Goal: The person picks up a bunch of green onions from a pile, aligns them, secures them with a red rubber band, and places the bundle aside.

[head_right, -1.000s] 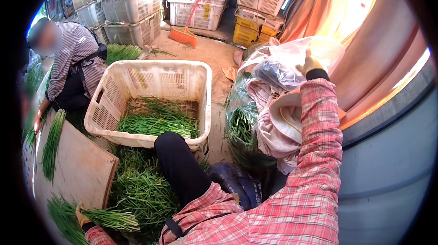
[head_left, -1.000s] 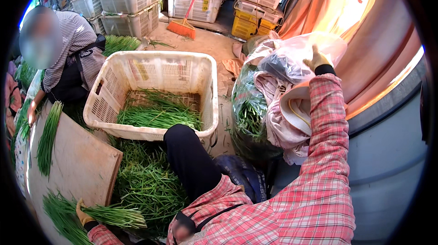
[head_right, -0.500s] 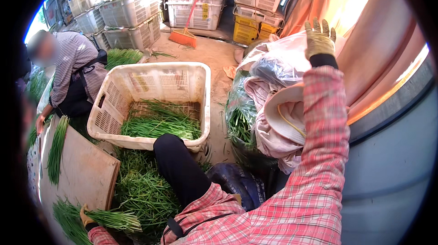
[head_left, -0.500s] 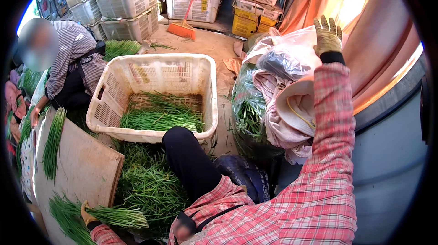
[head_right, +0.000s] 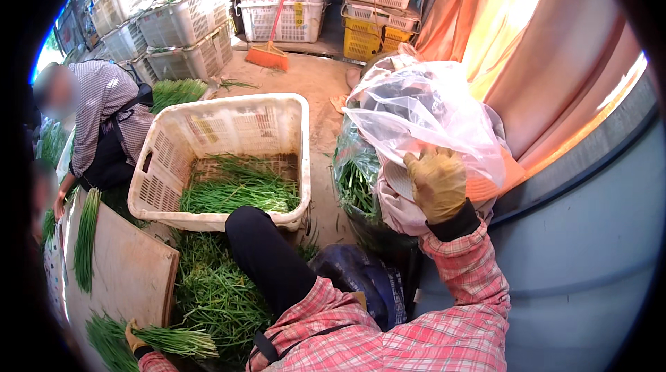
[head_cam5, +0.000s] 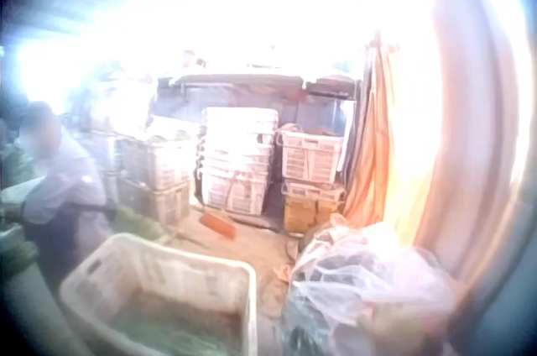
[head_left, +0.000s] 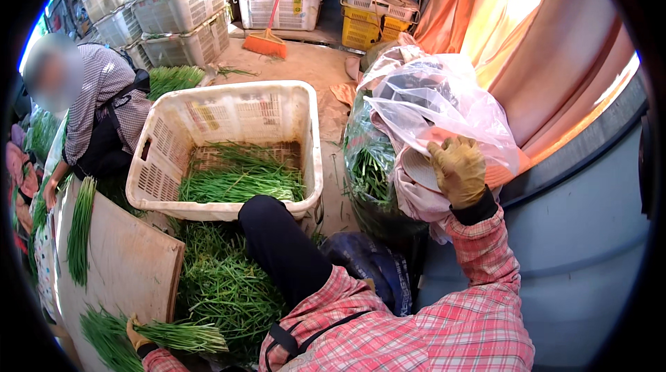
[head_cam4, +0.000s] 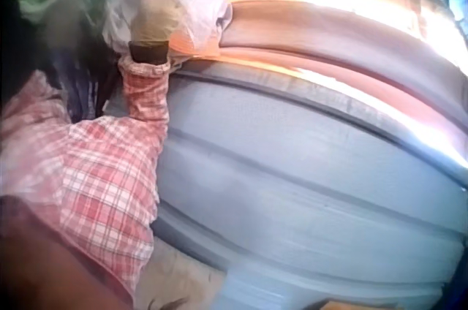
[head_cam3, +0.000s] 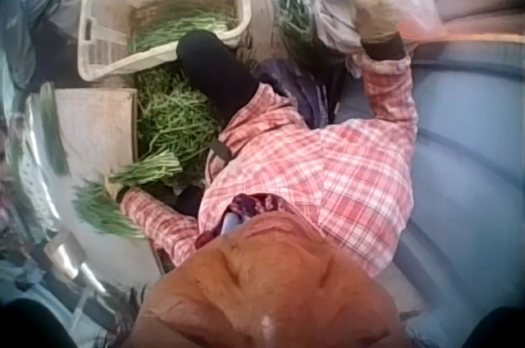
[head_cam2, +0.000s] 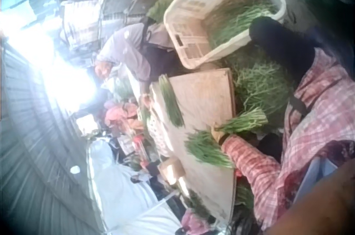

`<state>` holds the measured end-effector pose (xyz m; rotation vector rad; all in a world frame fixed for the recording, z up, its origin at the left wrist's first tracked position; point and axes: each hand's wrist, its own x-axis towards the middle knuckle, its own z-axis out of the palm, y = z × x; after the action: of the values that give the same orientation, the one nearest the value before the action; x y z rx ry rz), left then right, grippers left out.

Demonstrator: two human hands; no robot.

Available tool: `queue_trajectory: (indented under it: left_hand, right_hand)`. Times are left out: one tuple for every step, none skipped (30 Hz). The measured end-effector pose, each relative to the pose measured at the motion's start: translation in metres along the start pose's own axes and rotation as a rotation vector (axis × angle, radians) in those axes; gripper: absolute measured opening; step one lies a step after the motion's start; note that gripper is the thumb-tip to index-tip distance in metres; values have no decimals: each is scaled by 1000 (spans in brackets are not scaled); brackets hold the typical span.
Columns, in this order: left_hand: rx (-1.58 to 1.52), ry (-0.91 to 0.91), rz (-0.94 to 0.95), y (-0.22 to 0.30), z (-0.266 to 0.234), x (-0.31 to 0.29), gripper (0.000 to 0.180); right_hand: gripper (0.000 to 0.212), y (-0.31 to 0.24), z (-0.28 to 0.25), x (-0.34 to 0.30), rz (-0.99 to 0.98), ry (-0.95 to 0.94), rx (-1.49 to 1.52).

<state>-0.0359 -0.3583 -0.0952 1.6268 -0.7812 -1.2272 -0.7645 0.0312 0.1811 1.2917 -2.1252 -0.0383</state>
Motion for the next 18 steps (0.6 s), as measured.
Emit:
queue_trajectory:
  left_hand:
    - [-10,4,1,3,2,-2,38]
    - [-21,8,0,5,4,-4,39]
    - [-20,15,53,11,-17,-6,38]
    - [-19,26,107,19,-40,-9,37]
    - [131,5,173,20,-36,-16,36]
    - [282,-97,199,8,14,-21,35]
    - [425,-50,307,31,-8,-48,34]
    - [382,-39,324,27,-6,-46,33]
    - [339,-23,343,22,-8,-43,32]
    - [255,-56,289,16,0,-35,32]
    - [174,-81,233,10,7,-28,31]
    - [66,-128,107,7,13,-21,30]
    - [-7,-151,39,1,14,-12,29]
    - [-82,-148,-18,0,3,-6,28]
    - [-117,-135,-24,-5,-1,1,27]
    - [-150,-120,-28,-9,-8,9,26]
    - [-163,-124,-47,-12,-17,16,26]
    - [-180,-116,-54,-6,-27,15,25]
  right_hand:
    - [21,2,-1,2,8,20,5]
    - [22,4,-9,5,15,1,18]
    - [22,0,-6,14,-6,81,42]
    - [22,-7,-3,24,-26,164,70]
    - [23,-11,-7,30,-46,225,58]
    - [23,-5,-25,24,-48,211,-19]
    - [20,-15,-12,30,-62,254,39]
    - [17,-17,-8,29,-72,249,37]
    - [15,-20,-4,29,-82,247,39]
    - [14,-17,-10,22,-110,250,40]
    - [14,-16,-15,16,-97,234,29]
    - [14,-14,-19,11,-83,214,18]
    - [14,-15,-22,8,-72,203,13]
    - [14,-17,-20,9,-76,228,21]
    - [14,-19,-20,11,-80,242,20]
    - [14,-21,-18,12,-83,255,22]
    - [14,-23,-17,13,-86,266,20]
    - [14,-27,-14,16,-99,287,55]
